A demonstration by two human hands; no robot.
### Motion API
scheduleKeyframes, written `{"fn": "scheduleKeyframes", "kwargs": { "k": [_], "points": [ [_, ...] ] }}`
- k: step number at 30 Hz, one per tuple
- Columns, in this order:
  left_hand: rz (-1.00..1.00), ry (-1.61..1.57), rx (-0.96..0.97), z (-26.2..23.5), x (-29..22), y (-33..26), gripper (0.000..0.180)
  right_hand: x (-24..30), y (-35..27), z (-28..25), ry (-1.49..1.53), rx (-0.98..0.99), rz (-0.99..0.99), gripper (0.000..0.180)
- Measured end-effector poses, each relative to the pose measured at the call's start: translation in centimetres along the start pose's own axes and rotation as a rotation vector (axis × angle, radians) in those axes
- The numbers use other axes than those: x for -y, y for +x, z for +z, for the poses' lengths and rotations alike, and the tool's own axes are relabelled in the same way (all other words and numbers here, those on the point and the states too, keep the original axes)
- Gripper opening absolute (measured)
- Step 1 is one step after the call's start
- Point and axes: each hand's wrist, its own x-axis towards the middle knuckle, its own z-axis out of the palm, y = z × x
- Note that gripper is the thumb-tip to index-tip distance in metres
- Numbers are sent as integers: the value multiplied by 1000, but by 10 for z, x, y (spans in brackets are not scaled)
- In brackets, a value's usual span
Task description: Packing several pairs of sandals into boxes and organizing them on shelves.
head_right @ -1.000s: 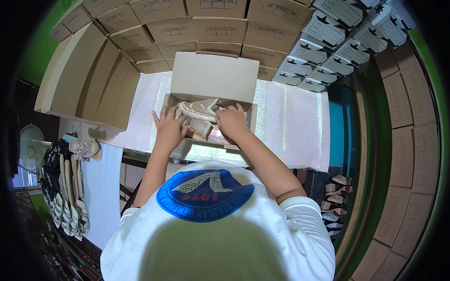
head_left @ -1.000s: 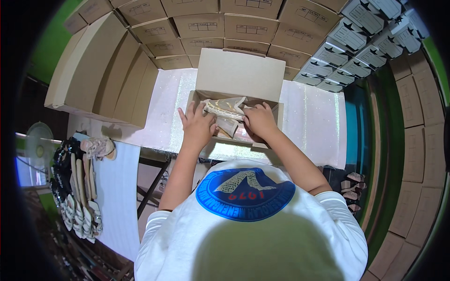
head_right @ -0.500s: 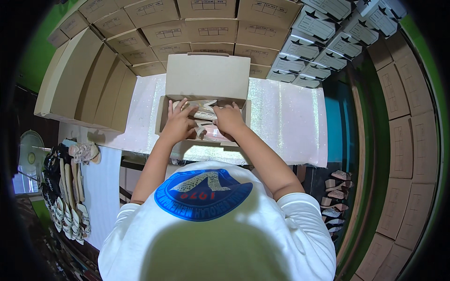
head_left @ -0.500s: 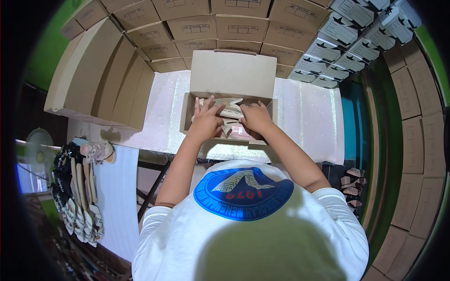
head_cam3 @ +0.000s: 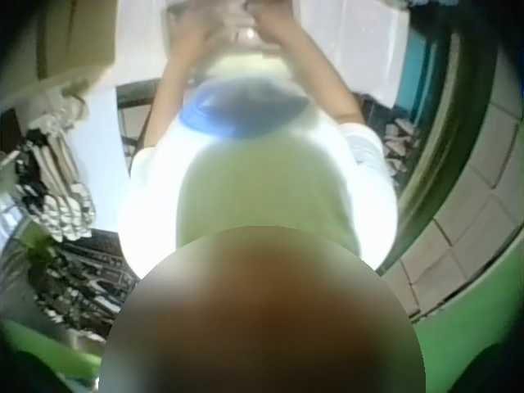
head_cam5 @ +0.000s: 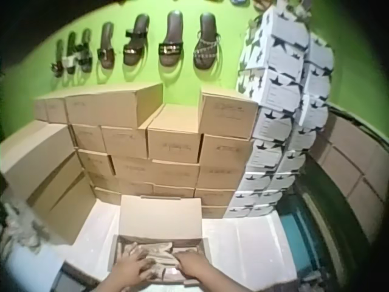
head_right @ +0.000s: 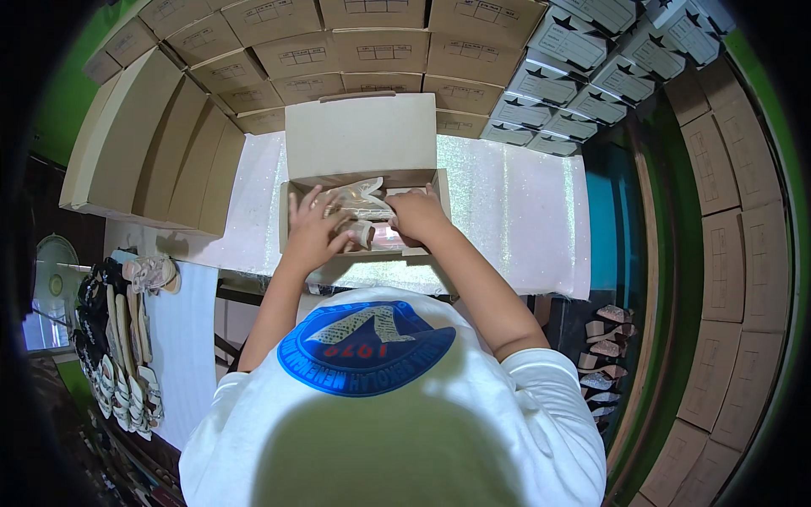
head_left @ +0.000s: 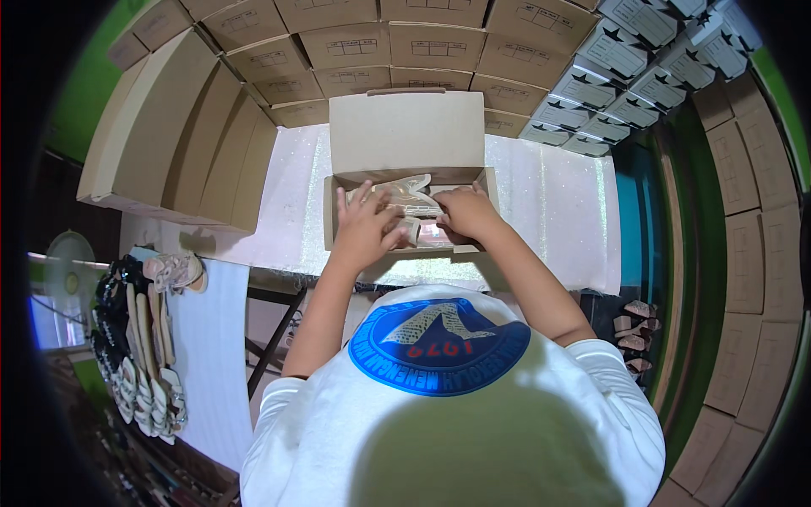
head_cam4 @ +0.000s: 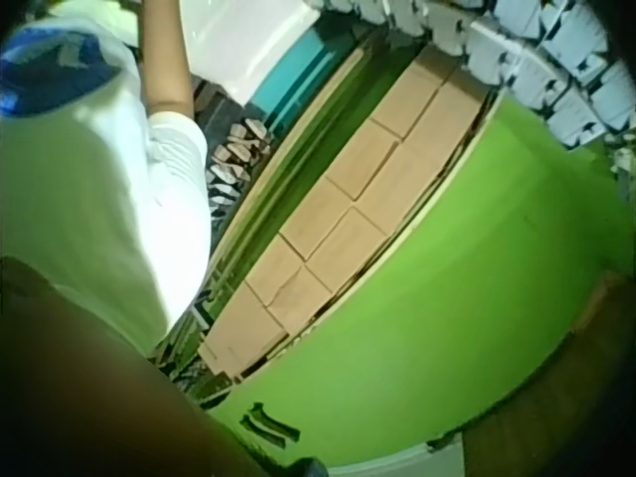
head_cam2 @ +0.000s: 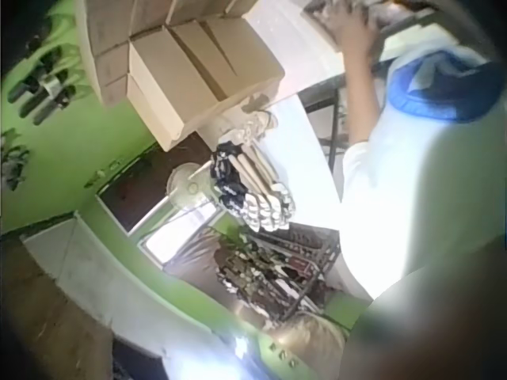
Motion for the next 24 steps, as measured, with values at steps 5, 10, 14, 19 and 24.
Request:
{"fn": "scheduleKeyframes", "kwargs": {
  "k": [5, 10, 14, 19, 24],
  "points": [
    [-271, 131, -124, -9, 22, -21, 55, -25, -26, 6, 136, -459, -110, 41],
    [-508, -176, -56, 0, 52, -42, 86, -45, -56, -6, 236, -445, 232, 53],
    [-442, -652, -46, 6, 58, -43, 89, -50, -69, 13, 672, -309, 300, 60],
    [-360, -556, 62, 9, 46, -31, 105, -54, -76, 24, 837, -310, 338, 61],
    [-313, -136, 254, -2, 19, -15, 123, -64, -93, 21, 252, -246, 243, 79]
  ]
}}
